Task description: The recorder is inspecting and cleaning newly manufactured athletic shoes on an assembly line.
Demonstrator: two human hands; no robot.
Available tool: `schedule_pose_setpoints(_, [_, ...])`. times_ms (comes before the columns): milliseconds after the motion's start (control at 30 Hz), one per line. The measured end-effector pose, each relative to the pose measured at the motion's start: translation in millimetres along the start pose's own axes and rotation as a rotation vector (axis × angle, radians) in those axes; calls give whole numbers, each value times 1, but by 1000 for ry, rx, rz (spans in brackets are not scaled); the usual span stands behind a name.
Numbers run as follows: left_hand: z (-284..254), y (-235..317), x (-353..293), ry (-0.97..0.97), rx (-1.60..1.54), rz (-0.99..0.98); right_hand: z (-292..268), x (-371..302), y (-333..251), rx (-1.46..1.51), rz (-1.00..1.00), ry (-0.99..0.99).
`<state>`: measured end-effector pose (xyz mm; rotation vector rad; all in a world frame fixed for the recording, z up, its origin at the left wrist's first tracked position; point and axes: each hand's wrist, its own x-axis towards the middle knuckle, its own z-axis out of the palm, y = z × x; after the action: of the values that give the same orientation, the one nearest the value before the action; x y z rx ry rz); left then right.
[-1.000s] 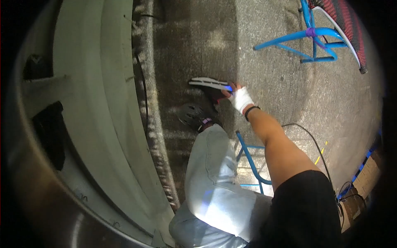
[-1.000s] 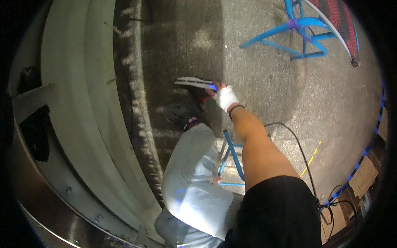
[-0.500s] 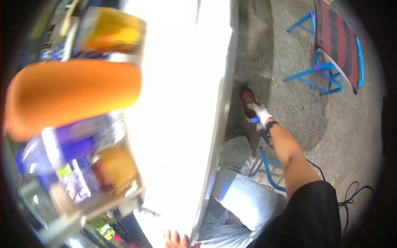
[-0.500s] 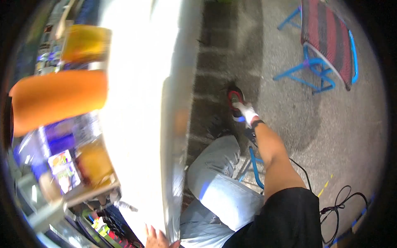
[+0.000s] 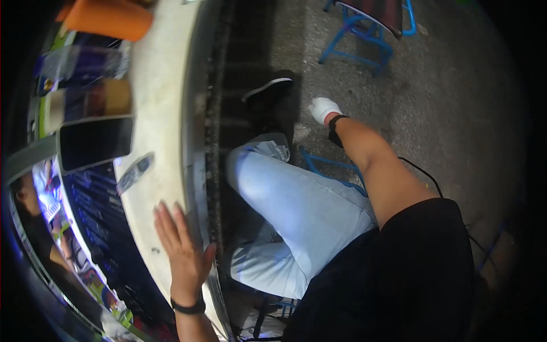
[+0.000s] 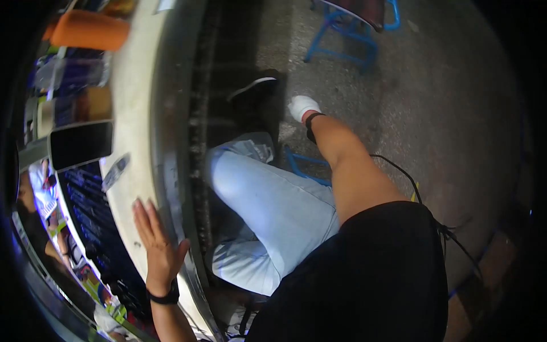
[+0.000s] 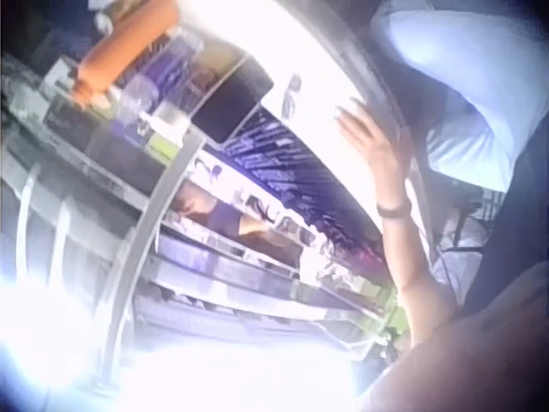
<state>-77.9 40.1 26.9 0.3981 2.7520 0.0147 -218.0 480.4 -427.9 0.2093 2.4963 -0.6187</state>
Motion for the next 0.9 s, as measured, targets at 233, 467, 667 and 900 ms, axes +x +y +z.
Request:
schedule_pose_setpoints(233, [-6,-14,-11,-95,-103,-49,30,40,-17,-54,162,-163])
schedule_pose_setpoints(467, [-11,-41,-8,-288,-5,45,41,197,-51,-173,-21,130])
schedule_pose_setpoints(667, [-19,-58,-16,-397,-35,11,64,259,-94,-127,181,-94])
schedule_pose_setpoints(900, [-5,-44,-39,-291,-76,22,72,149,-80,235,155,-363])
